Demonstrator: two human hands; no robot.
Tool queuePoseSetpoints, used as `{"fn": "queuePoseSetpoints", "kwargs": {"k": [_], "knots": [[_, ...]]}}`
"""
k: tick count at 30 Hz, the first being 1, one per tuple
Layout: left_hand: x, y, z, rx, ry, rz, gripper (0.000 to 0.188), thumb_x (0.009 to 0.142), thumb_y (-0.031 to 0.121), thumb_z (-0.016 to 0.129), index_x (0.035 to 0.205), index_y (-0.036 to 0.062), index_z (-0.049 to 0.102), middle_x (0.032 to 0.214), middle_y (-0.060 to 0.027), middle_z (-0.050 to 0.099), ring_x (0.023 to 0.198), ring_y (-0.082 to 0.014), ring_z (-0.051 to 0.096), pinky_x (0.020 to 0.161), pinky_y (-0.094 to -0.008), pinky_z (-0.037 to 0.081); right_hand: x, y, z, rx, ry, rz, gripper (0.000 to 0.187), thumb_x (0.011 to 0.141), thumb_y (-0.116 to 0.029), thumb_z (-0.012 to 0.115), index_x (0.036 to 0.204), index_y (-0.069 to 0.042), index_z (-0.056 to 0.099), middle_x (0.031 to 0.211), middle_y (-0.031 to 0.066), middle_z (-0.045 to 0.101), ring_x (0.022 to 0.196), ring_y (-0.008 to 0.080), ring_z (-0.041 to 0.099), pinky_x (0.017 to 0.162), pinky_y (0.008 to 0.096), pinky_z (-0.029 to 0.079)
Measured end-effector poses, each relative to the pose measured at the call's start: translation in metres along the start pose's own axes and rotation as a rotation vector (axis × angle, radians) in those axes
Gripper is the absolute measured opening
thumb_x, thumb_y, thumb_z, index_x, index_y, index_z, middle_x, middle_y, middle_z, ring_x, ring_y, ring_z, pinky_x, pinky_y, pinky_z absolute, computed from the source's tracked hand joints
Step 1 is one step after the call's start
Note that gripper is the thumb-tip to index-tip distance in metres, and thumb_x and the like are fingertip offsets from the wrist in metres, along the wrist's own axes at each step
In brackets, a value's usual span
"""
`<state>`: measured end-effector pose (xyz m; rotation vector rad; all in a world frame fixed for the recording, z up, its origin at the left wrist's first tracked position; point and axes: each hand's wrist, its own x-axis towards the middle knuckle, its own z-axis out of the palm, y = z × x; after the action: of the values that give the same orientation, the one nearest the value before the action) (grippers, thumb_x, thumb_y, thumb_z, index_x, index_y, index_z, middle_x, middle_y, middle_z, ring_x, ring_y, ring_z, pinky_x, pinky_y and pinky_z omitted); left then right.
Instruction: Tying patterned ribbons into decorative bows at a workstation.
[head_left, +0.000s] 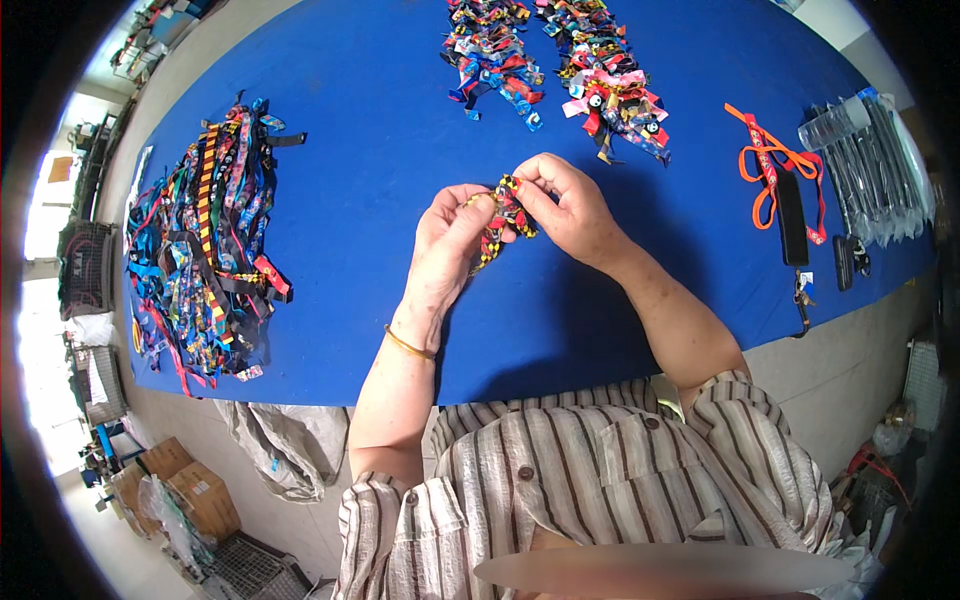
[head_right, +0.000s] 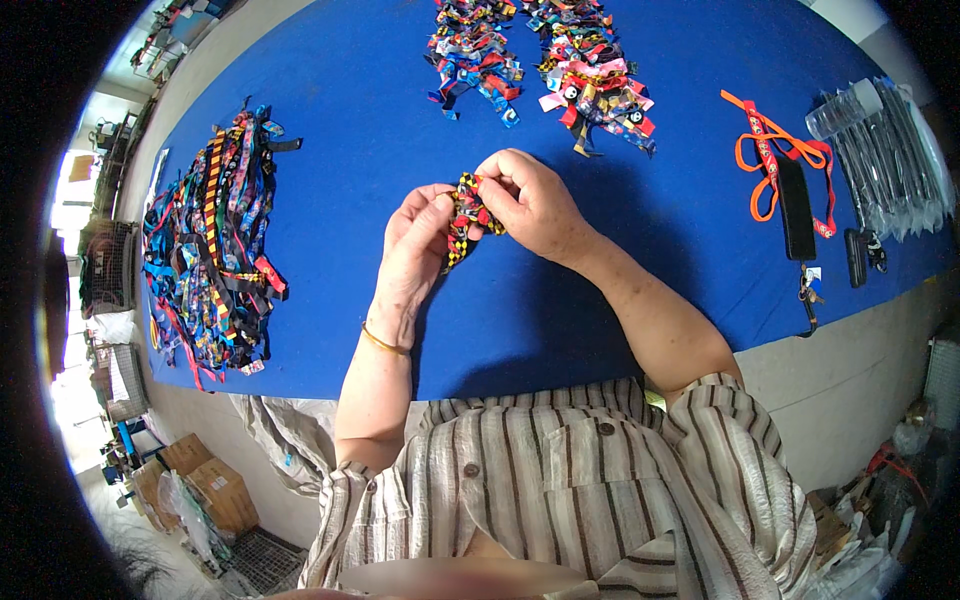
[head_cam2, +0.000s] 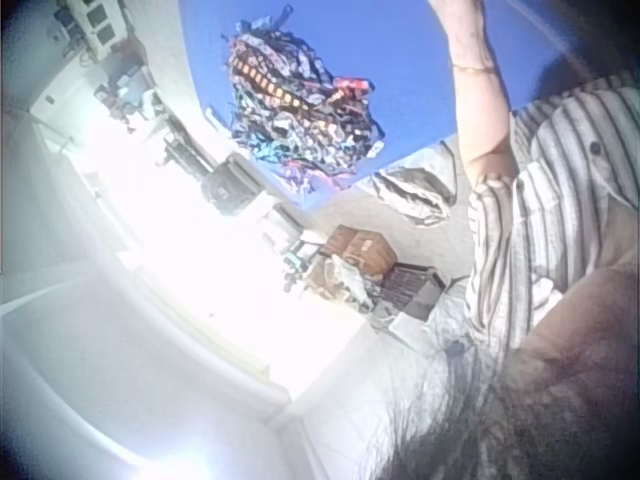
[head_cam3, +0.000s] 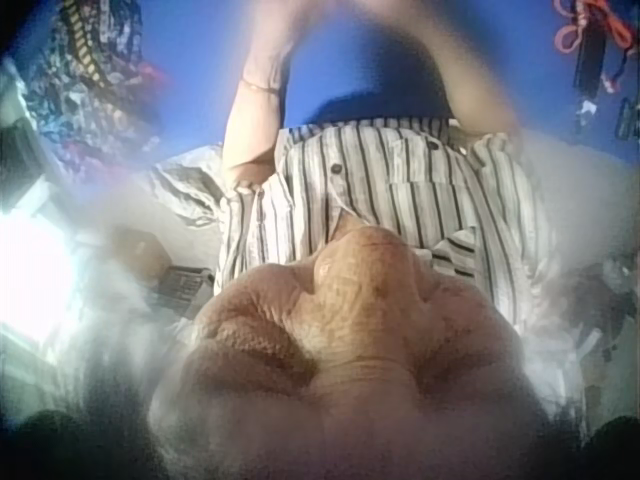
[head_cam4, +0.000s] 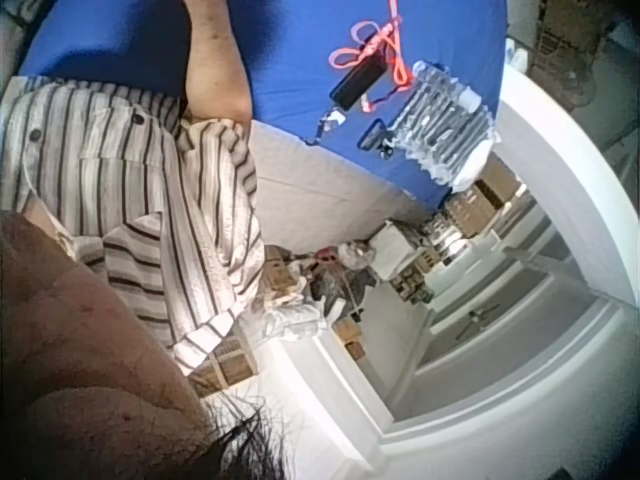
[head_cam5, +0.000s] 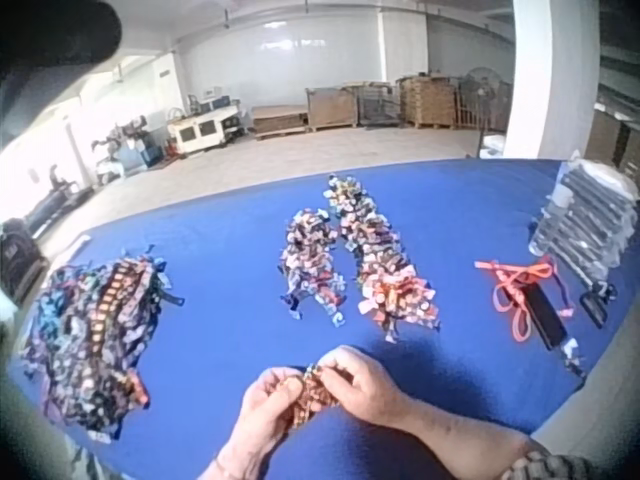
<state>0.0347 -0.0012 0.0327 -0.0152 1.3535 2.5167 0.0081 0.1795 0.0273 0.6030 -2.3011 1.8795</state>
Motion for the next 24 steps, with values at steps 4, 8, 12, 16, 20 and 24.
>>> {"fn": "queuePoseSetpoints", "kwargs": {"k": [4,8,12,16,20,24], "knots": [[-0.001,0.010,-0.001,0.025,-0.027,-0.136,0.029,0.104,0.025,0.053,0.113,-0.0019,0.057,0.093,-0.0121,0.068,0.079,-0.0191,0.069,0.072,-0.0297,0.057,0.000,-0.003,-0.003,0.008,0.004,0.020,0.003,0.093,-0.002,0.061,0.092,0.001,0.059,0.085,0.0050,0.060,0.070,0.0079,0.056,0.061,0.0254,0.047],[0.002,-0.002,-0.009,0.044,-0.021,-0.124,0.021,0.103,0.021,0.054,0.105,0.0007,0.058,0.093,-0.0107,0.069,0.078,-0.0174,0.069,0.072,-0.0288,0.057,0.000,-0.006,-0.002,0.015,-0.015,0.026,0.004,0.094,-0.002,0.060,0.092,0.001,0.060,0.086,0.0042,0.060,0.070,0.0073,0.056,0.061,0.0249,0.047],[0.002,-0.003,-0.002,0.039,0.060,0.065,0.013,0.102,0.014,0.056,0.091,0.0069,0.055,0.090,-0.0061,0.068,0.072,-0.0104,0.062,0.065,-0.0230,0.050,-0.003,0.002,0.001,0.085,-0.061,0.138,0.005,0.094,-0.002,0.060,0.091,0.001,0.058,0.086,0.0035,0.060,0.069,0.0071,0.056,0.060,0.0257,0.047],[0.004,-0.007,-0.013,0.003,0.015,0.112,0.010,0.101,0.009,0.057,0.093,0.0054,0.053,0.089,-0.0061,0.068,0.074,-0.0072,0.062,0.064,-0.0212,0.051,-0.004,0.004,0.003,0.217,-0.066,0.235,0.005,0.093,-0.001,0.060,0.089,0.000,0.057,0.085,0.0047,0.060,0.069,0.0088,0.057,0.060,0.0267,0.048],[0.004,-0.011,-0.017,0.040,-0.001,0.117,0.012,0.100,0.007,0.058,0.089,0.0085,0.053,0.085,-0.0032,0.065,0.072,-0.0077,0.059,0.065,-0.0218,0.047,-0.001,-0.002,0.002,-0.133,0.058,-0.036,0.006,0.092,-0.001,0.061,0.090,0.000,0.056,0.084,0.0071,0.060,0.071,0.0133,0.060,0.061,0.0295,0.049],[0.003,-0.007,-0.004,0.031,0.042,0.173,0.013,0.099,0.004,0.059,0.089,0.0078,0.051,0.085,-0.0042,0.067,0.071,-0.0047,0.060,0.064,-0.0199,0.049,0.002,-0.004,-0.006,-0.288,0.051,-0.175,0.007,0.091,-0.002,0.063,0.096,0.000,0.058,0.087,0.0079,0.064,0.076,0.0162,0.064,0.063,0.0311,0.050]]}}
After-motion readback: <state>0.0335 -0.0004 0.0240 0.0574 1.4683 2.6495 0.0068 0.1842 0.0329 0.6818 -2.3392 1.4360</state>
